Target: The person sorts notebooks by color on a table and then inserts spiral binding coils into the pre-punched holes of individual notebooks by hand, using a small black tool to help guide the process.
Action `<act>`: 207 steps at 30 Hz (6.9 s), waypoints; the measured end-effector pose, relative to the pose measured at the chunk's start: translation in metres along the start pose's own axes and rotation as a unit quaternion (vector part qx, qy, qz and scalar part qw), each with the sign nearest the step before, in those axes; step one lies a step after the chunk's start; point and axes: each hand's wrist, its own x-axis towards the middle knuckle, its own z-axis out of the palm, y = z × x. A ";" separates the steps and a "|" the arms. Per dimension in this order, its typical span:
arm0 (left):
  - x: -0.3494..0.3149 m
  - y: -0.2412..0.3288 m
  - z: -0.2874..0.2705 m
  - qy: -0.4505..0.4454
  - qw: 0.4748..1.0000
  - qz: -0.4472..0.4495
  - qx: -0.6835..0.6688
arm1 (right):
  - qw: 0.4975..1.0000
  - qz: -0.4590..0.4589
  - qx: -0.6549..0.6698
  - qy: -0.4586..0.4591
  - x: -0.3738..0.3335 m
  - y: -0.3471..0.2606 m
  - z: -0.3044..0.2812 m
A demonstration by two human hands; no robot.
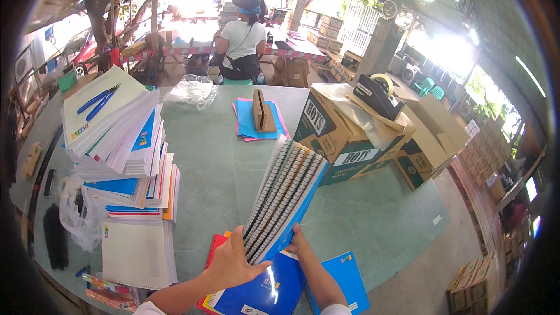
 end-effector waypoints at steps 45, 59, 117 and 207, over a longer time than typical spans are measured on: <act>-0.080 -0.056 -0.007 0.019 0.944 -0.033 -0.327 | 0.898 -0.381 -0.201 0.084 -0.220 0.005 0.080; 0.045 -0.027 -0.012 -0.219 0.879 -0.279 -0.320 | 0.986 -0.015 -0.093 0.141 -0.131 -0.098 0.070; -0.011 0.036 -0.192 0.315 0.947 0.031 -0.059 | 0.160 0.016 -0.986 -0.042 0.053 -0.214 0.227; 0.110 -0.213 0.033 0.028 0.964 -0.136 -0.226 | 0.882 -0.273 -0.385 -0.006 0.085 -0.052 0.020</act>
